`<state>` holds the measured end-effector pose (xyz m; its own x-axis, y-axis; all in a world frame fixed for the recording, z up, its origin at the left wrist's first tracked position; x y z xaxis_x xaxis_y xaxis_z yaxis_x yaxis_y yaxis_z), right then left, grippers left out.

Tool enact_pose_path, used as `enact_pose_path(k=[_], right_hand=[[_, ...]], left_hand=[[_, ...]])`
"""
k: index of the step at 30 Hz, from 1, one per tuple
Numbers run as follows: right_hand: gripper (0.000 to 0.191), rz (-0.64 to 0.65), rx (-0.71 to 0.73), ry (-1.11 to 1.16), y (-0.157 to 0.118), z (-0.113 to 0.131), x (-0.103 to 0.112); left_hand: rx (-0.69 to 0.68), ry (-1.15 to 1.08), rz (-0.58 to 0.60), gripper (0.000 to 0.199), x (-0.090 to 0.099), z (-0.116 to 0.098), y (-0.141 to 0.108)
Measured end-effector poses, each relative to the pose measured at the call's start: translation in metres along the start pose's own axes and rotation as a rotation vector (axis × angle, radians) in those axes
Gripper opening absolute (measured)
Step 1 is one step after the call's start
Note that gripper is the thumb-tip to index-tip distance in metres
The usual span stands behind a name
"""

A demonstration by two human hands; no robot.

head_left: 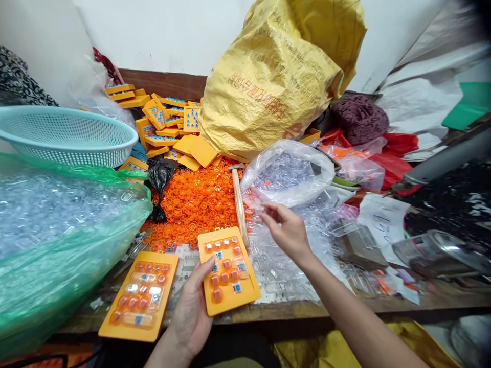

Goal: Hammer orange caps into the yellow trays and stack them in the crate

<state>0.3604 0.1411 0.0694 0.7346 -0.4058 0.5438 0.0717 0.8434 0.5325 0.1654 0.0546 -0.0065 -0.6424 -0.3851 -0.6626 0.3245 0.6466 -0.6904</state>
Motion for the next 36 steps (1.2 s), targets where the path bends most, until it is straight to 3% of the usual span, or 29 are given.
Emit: enact_pose_path(k=[3, 6, 8, 10, 12, 15, 18, 23, 31, 36], right_hand=[[0.037, -0.108, -0.023, -0.086, 0.041, -0.023, 0.009], [0.045, -0.164, 0.042, -0.203, 0.061, -0.014, 0.019], [0.03, -0.077, 0.126, -0.259, 0.048, 0.006, 0.015], [0.011, 0.106, 0.212, -0.291, 0.012, 0.029, 0.002], [0.019, 0.216, 0.253, -0.342, -0.034, 0.044, -0.007], [0.018, 0.233, 0.242, -0.434, -0.09, 0.054, -0.013], [0.017, 0.185, 0.213, -0.51, -0.12, 0.053, -0.02], [0.025, 0.086, 0.217, -0.516, -0.137, 0.045, -0.026], [0.046, -0.005, 0.257, -0.289, -0.141, 0.044, -0.017], [0.038, -0.144, 0.139, -0.071, -0.135, 0.044, -0.001]], left_hand=[[-0.013, 0.064, -0.032, 0.052, 0.007, 0.001, -0.005], [-0.042, 0.109, -0.067, 0.053, 0.016, -0.002, -0.01], [-0.054, 0.116, -0.087, 0.053, 0.022, -0.004, -0.013], [-0.071, 0.107, -0.086, 0.058, 0.025, -0.007, -0.014], [-0.09, 0.099, -0.08, 0.062, 0.026, -0.01, -0.015], [-0.086, 0.126, -0.096, 0.059, 0.028, -0.01, -0.013], [-0.093, 0.159, -0.116, 0.055, 0.03, -0.009, -0.011], [-0.096, 0.147, -0.067, 0.061, 0.029, -0.007, -0.014], [-0.048, 0.092, 0.073, 0.081, 0.031, 0.0, -0.016], [-0.024, 0.143, 0.113, 0.082, 0.028, 0.004, -0.017]])
Point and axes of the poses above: each hand's wrist, its own y-axis towards the middle knuckle, its own x-axis out of the back of the hand, z = x × y, the point moved 8 cm from there along y, towards the middle knuckle, and after that the axes turned 7 degrees about x, right-handed, at the moved point
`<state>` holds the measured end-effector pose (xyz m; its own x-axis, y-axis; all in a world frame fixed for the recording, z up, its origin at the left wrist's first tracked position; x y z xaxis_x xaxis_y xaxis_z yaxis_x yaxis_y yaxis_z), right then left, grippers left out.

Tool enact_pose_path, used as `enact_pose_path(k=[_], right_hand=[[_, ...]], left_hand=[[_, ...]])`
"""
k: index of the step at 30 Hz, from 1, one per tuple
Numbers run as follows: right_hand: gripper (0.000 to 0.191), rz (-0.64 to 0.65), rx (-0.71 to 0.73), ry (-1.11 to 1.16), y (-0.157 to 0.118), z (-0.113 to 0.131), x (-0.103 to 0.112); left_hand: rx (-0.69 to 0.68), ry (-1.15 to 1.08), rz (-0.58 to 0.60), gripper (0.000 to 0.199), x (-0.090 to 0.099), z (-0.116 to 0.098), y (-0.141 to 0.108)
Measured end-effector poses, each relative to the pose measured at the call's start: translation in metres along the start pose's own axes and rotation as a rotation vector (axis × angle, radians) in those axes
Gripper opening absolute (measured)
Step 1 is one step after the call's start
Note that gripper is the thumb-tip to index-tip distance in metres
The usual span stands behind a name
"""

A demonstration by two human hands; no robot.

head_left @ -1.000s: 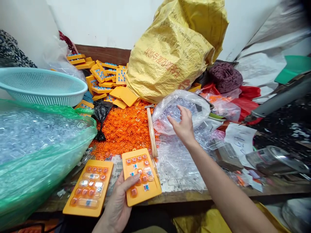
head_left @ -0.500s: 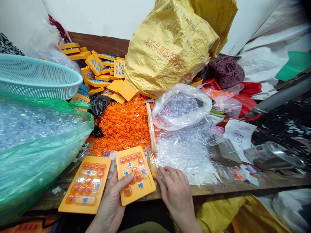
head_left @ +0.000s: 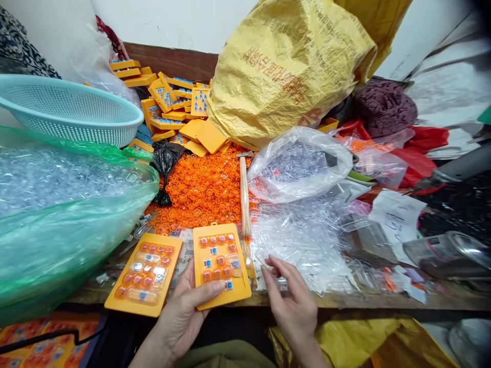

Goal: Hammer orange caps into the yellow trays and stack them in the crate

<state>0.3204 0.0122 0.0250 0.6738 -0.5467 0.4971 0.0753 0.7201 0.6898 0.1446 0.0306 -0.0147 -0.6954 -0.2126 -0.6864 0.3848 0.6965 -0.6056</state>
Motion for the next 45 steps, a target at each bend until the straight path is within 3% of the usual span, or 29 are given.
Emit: enact_pose_path(k=[4, 10, 15, 18, 20, 22, 24, 26, 31, 36, 39, 41, 45], right_hand=[[0.031, 0.053, -0.05, 0.173, 0.023, 0.012, -0.002], [0.026, 0.333, 0.237, 0.349, 0.058, 0.061, -0.033], [0.023, 0.272, 0.232, 0.246, 0.06, 0.064, -0.036], [0.011, 0.17, 0.023, 0.169, 0.056, 0.045, -0.031], [0.045, 0.154, -0.246, 0.278, 0.05, 0.024, -0.034], [0.076, 0.23, -0.551, 0.559, 0.037, 0.009, -0.051], [0.086, 0.33, -0.761, 0.855, 0.025, 0.009, -0.068], [0.083, 0.345, -0.834, 1.008, 0.02, 0.013, -0.075], [0.063, 0.3, -0.688, 0.829, 0.02, 0.013, -0.074], [0.056, 0.427, -0.539, 0.63, 0.04, 0.007, -0.077], [0.044, 0.429, -0.405, 0.348, 0.077, -0.02, -0.067], [0.024, 0.396, -0.321, 0.116, 0.104, -0.044, -0.06], [0.016, 0.544, -0.157, -0.201, 0.135, -0.075, -0.079]], left_hand=[[0.01, -0.058, -0.026, 0.065, 0.0, 0.003, 0.002], [-0.068, -0.076, -0.053, 0.048, -0.003, 0.006, 0.007], [-0.176, -0.037, -0.078, 0.048, -0.008, 0.002, 0.004], [-0.248, -0.002, -0.129, 0.049, -0.004, -0.001, 0.002], [-0.282, 0.036, -0.165, 0.049, -0.001, -0.002, 0.001], [-0.299, 0.065, -0.183, 0.048, 0.001, -0.001, 0.001], [-0.31, 0.088, -0.188, 0.047, 0.002, -0.001, 0.0], [-0.328, 0.136, -0.209, 0.045, 0.003, -0.002, 0.0], [-0.369, 0.223, -0.297, 0.045, 0.008, -0.005, 0.001], [-0.232, 0.028, -0.219, 0.047, 0.001, 0.0, 0.011], [-0.166, -0.073, -0.218, 0.044, -0.003, -0.001, 0.011], [-0.146, -0.098, -0.243, 0.044, -0.002, -0.003, 0.009], [-0.099, -0.132, -0.212, 0.043, 0.0, -0.001, 0.009]])
Point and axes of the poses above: each hand's wrist, its own y-axis towards the middle knuckle, its own x-axis out of the back of the hand, z = x × y, the point moved 8 cm from there along y, towards the middle knuckle, and after that the axes turned 7 degrees about x, right-handed, at the moved point
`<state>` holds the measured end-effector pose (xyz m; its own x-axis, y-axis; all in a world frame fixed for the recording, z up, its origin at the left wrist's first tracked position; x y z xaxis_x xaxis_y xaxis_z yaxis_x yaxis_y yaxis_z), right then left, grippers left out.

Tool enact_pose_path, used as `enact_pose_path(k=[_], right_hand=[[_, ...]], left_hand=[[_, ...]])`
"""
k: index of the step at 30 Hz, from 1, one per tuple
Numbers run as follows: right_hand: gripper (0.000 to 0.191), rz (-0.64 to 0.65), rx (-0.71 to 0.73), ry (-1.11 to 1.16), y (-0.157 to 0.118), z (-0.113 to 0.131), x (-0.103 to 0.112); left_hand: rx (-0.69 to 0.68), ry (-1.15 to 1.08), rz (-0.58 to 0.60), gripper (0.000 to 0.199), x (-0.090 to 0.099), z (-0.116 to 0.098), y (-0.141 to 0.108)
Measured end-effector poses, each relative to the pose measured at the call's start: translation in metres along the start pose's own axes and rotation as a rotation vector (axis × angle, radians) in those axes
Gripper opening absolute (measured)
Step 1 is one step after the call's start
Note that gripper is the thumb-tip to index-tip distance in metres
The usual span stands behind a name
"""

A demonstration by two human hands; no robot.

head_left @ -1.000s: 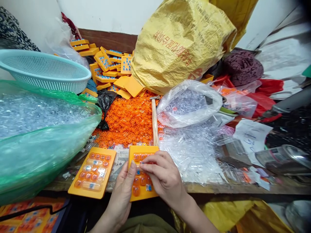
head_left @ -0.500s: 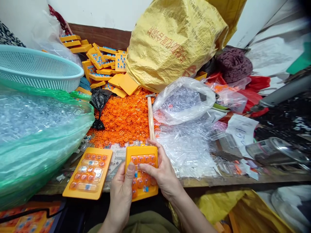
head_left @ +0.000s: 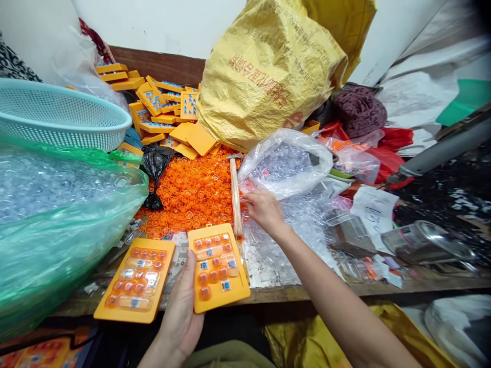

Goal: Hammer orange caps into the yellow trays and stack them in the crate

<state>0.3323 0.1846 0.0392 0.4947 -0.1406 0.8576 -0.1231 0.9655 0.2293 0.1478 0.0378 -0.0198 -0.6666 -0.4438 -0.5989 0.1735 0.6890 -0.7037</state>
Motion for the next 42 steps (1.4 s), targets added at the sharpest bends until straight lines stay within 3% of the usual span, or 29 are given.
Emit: enact_pose_path(k=[3, 7, 10, 13, 16, 20, 24, 28, 31, 34, 39, 42], right_hand=[[0.024, 0.077, 0.059, -0.158, 0.015, -0.002, -0.014], [0.024, 0.079, 0.116, -0.249, 0.018, -0.001, -0.018], [0.02, 0.012, 0.169, -0.243, 0.009, 0.006, -0.009], [0.014, -0.106, 0.242, -0.19, -0.004, 0.03, 0.006], [0.015, -0.166, 0.365, -0.116, -0.004, 0.08, 0.015], [0.018, -0.076, 0.61, -0.052, 0.022, 0.178, 0.004], [0.018, 0.094, 0.851, -0.061, 0.05, 0.277, -0.041], [0.027, 0.308, 0.908, -0.105, 0.062, 0.327, -0.099], [0.026, 0.365, 0.878, -0.104, 0.064, 0.334, -0.124], [0.026, 0.287, 0.835, -0.064, 0.068, 0.329, -0.123], [0.039, 0.071, 0.806, 0.071, 0.071, 0.319, -0.085], [0.023, -0.035, 0.815, 0.194, 0.055, 0.301, -0.043]], left_hand=[[0.08, -0.035, 0.074, 0.041, -0.001, 0.007, 0.002], [0.197, -0.103, 0.193, 0.042, -0.004, 0.014, 0.001], [0.25, -0.135, 0.218, 0.046, -0.003, 0.015, -0.001], [0.247, -0.132, 0.205, 0.049, -0.001, 0.013, 0.0], [0.212, -0.09, 0.192, 0.055, 0.002, 0.012, 0.004], [0.212, -0.043, 0.189, 0.056, 0.007, 0.014, 0.011], [0.192, -0.051, 0.252, 0.049, 0.007, 0.015, 0.014], [0.151, -0.017, 0.259, 0.034, 0.01, 0.014, 0.012], [0.146, 0.011, 0.235, 0.029, 0.011, 0.015, 0.011], [0.159, -0.015, 0.274, 0.036, 0.008, 0.015, 0.012], [0.19, -0.102, 0.31, 0.031, 0.008, 0.017, 0.017], [0.231, -0.15, 0.326, 0.029, 0.007, 0.02, 0.017]])
Point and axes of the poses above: each hand's wrist, its own y-axis towards the middle knuckle, its own x-axis out of the back of the hand, z = x × y, the point moved 8 cm from there along y, towards the middle knuckle, and after that the axes turned 7 degrees about x, right-handed, at the moved point
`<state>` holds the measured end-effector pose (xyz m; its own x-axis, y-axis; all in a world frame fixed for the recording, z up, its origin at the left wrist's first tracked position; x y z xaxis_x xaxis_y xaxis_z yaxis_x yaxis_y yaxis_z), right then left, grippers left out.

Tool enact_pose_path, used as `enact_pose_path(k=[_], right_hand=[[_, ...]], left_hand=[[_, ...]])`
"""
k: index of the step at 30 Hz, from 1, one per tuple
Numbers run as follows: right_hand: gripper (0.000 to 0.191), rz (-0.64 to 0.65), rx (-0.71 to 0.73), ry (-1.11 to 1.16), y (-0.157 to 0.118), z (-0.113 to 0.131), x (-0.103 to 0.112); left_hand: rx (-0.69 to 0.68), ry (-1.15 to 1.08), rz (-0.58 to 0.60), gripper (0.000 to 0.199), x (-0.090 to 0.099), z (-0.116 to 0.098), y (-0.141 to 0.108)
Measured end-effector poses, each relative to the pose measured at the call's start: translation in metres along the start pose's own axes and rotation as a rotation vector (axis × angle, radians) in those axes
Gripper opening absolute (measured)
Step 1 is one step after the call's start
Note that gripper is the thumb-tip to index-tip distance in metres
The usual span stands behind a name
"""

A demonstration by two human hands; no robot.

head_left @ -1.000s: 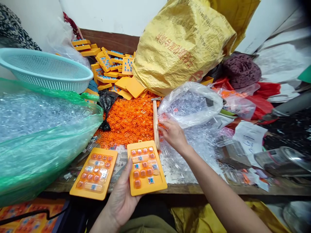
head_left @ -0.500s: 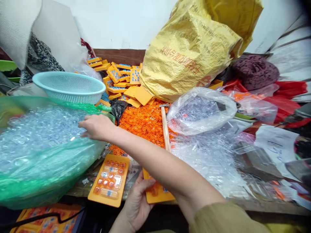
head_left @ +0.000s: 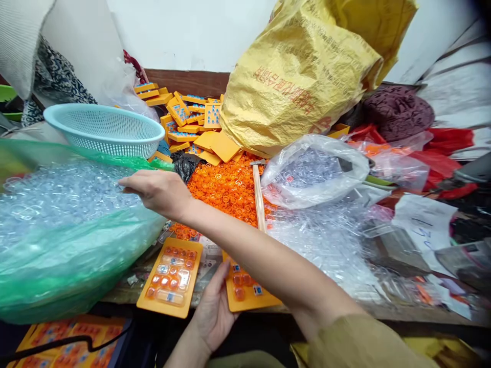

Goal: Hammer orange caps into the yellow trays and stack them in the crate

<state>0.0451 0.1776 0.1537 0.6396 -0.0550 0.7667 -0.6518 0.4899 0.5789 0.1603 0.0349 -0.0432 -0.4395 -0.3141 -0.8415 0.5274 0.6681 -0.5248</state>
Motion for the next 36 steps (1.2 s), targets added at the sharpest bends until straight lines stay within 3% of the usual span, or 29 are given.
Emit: enact_pose_path(k=[3, 6, 9, 11, 17, 22, 28, 31, 33, 36], right_hand=[[0.013, -0.144, -0.007, 0.096, -0.056, 0.005, 0.054], [0.008, -0.251, -0.09, 0.149, -0.137, 0.003, 0.094], [0.016, -0.284, -0.183, 0.136, -0.206, 0.005, 0.106], [0.024, -0.295, -0.211, 0.136, -0.233, 0.011, 0.104], [0.026, -0.383, -0.254, 0.171, -0.248, 0.017, 0.089], [0.028, -0.337, -0.344, 0.185, -0.252, 0.009, 0.079], [0.039, -0.241, -0.227, 0.106, -0.255, 0.018, 0.08], [0.05, -0.259, -0.22, 0.105, -0.258, 0.02, 0.08], [0.051, -0.327, -0.286, 0.084, -0.262, 0.018, 0.083], [0.058, -0.438, -0.533, 0.052, -0.272, 0.004, 0.088]], left_hand=[[0.023, -0.031, 0.007, 0.034, -0.002, 0.002, -0.001], [0.006, -0.037, -0.012, 0.035, -0.002, 0.001, -0.003], [0.001, 0.026, -0.042, 0.036, -0.006, 0.001, -0.006], [-0.002, 0.087, -0.067, 0.036, -0.01, 0.002, -0.008], [-0.066, 0.169, -0.088, 0.034, -0.017, 0.003, -0.011], [-0.105, 0.21, -0.047, 0.038, -0.022, 0.003, -0.016], [-0.117, 0.232, -0.036, 0.038, -0.026, 0.004, -0.014], [-0.117, 0.231, -0.051, 0.041, -0.029, 0.005, -0.014], [-0.139, 0.24, -0.051, 0.044, -0.032, 0.005, -0.015], [-0.201, 0.266, -0.07, 0.047, -0.035, 0.003, -0.019]])
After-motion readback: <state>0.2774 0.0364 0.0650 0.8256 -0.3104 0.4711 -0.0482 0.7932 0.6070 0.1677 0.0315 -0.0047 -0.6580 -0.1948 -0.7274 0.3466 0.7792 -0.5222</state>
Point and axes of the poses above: each hand's wrist, its own y-axis towards the middle knuckle, its own x-axis out of the back of the hand, z = x × y, the point moved 8 cm from there along y, towards the middle knuckle, and after that the axes turned 7 degrees about x, right-handed, at the moved point
